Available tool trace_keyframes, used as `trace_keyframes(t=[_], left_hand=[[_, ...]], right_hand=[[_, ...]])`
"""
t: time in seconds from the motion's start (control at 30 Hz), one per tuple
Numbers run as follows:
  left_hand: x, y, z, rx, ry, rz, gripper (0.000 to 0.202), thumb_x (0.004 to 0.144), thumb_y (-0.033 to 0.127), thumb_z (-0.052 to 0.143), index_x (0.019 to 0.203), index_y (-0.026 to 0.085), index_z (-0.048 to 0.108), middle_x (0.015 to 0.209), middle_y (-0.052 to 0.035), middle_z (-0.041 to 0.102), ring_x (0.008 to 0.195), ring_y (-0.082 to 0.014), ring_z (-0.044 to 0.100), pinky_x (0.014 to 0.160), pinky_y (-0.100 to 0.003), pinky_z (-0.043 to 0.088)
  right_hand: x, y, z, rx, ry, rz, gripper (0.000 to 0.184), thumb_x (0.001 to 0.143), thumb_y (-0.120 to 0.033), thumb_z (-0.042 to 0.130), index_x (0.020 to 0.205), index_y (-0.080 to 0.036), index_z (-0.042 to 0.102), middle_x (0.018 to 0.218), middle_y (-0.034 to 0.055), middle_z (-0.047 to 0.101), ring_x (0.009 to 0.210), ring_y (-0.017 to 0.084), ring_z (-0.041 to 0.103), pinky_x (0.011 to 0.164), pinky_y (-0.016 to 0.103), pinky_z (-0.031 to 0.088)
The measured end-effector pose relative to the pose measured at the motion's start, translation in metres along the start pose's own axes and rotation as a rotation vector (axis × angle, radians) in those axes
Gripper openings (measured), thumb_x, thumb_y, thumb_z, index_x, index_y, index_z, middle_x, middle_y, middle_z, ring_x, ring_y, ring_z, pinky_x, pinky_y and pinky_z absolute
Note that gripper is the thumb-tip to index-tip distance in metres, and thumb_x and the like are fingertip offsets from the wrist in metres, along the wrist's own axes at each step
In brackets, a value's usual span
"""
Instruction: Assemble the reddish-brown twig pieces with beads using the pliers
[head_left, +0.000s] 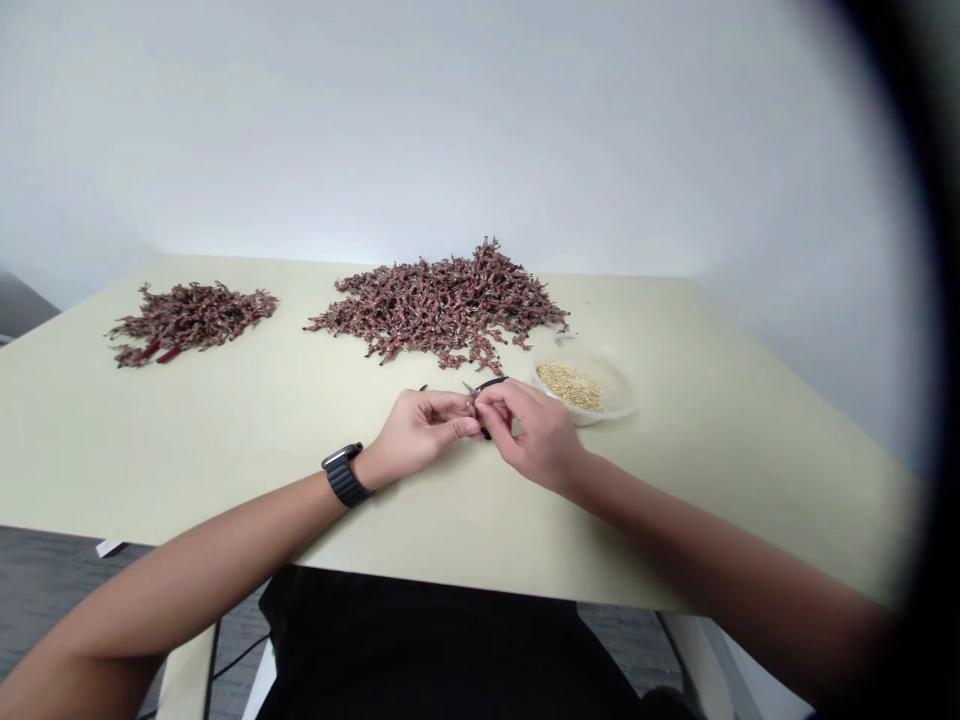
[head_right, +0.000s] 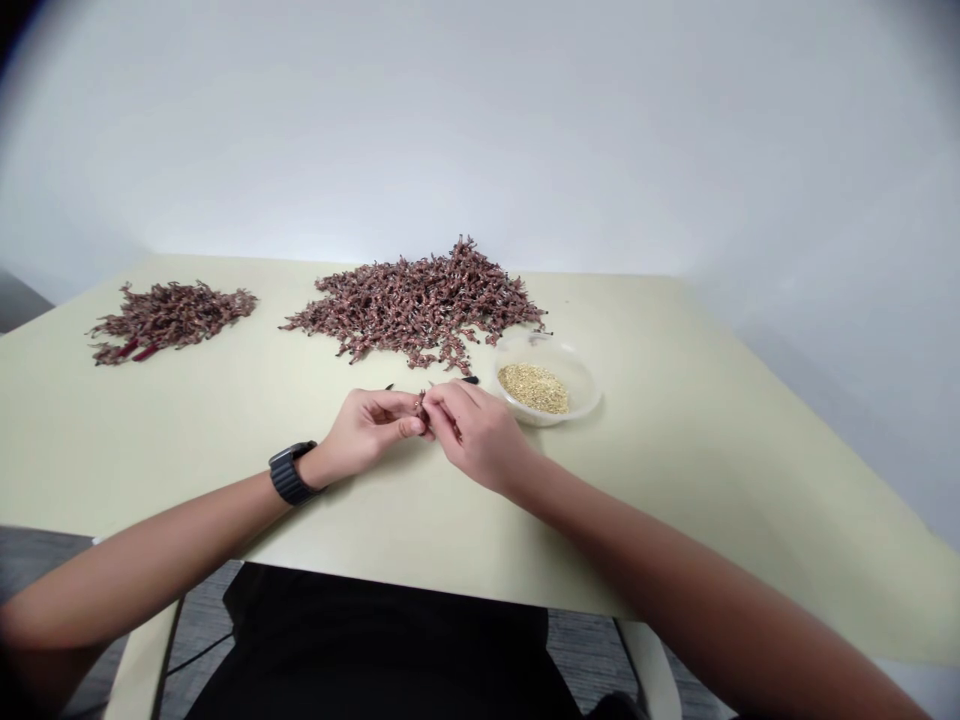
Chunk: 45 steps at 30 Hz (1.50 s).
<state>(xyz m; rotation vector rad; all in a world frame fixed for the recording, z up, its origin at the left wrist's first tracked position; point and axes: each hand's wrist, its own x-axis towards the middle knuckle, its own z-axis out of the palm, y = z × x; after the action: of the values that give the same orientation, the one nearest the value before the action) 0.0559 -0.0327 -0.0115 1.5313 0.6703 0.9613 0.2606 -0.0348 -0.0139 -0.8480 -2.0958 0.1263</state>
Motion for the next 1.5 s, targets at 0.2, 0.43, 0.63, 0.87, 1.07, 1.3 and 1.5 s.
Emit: trace_keyframes(t=[0.2, 0.43, 0.63, 0.87, 1.07, 1.3, 1.5], left_hand=[[0.002, 0.000, 0.000, -0.034, 0.004, 0.004, 0.024, 0.088, 0.034, 0.078, 0.097, 0.012, 0.078, 0.088, -0.0089, 0.077, 0.084, -0.0188, 0.072, 0.083, -0.029, 0.057], [0.001, -0.003, 0.000, -0.042, 0.008, 0.007, 0.026, 0.086, 0.035, 0.079, 0.094, 0.010, 0.076, 0.088, -0.0097, 0.076, 0.083, -0.0187, 0.071, 0.082, -0.028, 0.056], [0.000, -0.004, 0.000, -0.050, 0.032, 0.004, 0.027, 0.086, 0.035, 0.080, 0.094, 0.010, 0.076, 0.086, -0.0092, 0.076, 0.082, -0.0195, 0.072, 0.082, -0.029, 0.057], [0.000, 0.002, -0.002, 0.169, 0.033, 0.075, 0.023, 0.090, 0.033, 0.075, 0.089, 0.010, 0.076, 0.083, -0.0080, 0.075, 0.079, -0.0170, 0.068, 0.079, -0.026, 0.053], [-0.003, 0.004, -0.003, 0.487, 0.072, 0.188, 0.019, 0.093, 0.030, 0.070, 0.085, 0.014, 0.076, 0.079, -0.0038, 0.073, 0.073, -0.0135, 0.064, 0.073, -0.023, 0.048], [-0.001, 0.006, -0.005, 0.485, 0.019, 0.191, 0.024, 0.096, 0.033, 0.067, 0.084, 0.013, 0.075, 0.078, -0.0048, 0.072, 0.072, -0.0137, 0.063, 0.072, -0.024, 0.047], [0.001, 0.003, -0.008, 0.182, -0.092, 0.038, 0.030, 0.094, 0.037, 0.069, 0.086, 0.010, 0.078, 0.082, -0.0090, 0.074, 0.077, -0.0160, 0.065, 0.075, -0.025, 0.049]], right_hand=[[0.002, -0.002, -0.002, 0.028, 0.017, 0.050, 0.006, 0.098, -0.017, 0.057, 0.097, -0.021, 0.061, 0.081, 0.0016, 0.065, 0.070, 0.014, 0.059, 0.066, 0.028, 0.046], [0.001, -0.002, -0.001, 0.027, 0.022, 0.010, 0.006, 0.097, -0.015, 0.058, 0.098, -0.021, 0.060, 0.079, 0.0006, 0.063, 0.070, 0.014, 0.059, 0.067, 0.028, 0.046], [0.000, -0.002, -0.001, 0.010, 0.006, 0.036, 0.006, 0.097, -0.016, 0.058, 0.098, -0.021, 0.060, 0.080, 0.0012, 0.063, 0.070, 0.015, 0.059, 0.068, 0.029, 0.045], [0.000, -0.008, 0.002, 0.050, 0.012, 0.092, 0.005, 0.098, -0.018, 0.057, 0.096, -0.021, 0.060, 0.078, 0.0007, 0.062, 0.068, 0.014, 0.057, 0.066, 0.028, 0.044], [0.000, -0.013, 0.004, 0.130, 0.000, 0.236, 0.004, 0.096, -0.021, 0.058, 0.093, -0.021, 0.061, 0.072, -0.0004, 0.060, 0.063, 0.014, 0.055, 0.061, 0.028, 0.043], [0.001, -0.008, 0.000, 0.251, -0.060, 0.329, 0.008, 0.096, -0.027, 0.059, 0.094, -0.021, 0.065, 0.075, 0.0015, 0.064, 0.065, 0.015, 0.058, 0.059, 0.027, 0.044], [0.005, -0.002, -0.007, 0.276, -0.084, 0.286, 0.009, 0.095, -0.025, 0.061, 0.090, -0.021, 0.067, 0.074, 0.0013, 0.063, 0.066, 0.015, 0.057, 0.060, 0.027, 0.045]])
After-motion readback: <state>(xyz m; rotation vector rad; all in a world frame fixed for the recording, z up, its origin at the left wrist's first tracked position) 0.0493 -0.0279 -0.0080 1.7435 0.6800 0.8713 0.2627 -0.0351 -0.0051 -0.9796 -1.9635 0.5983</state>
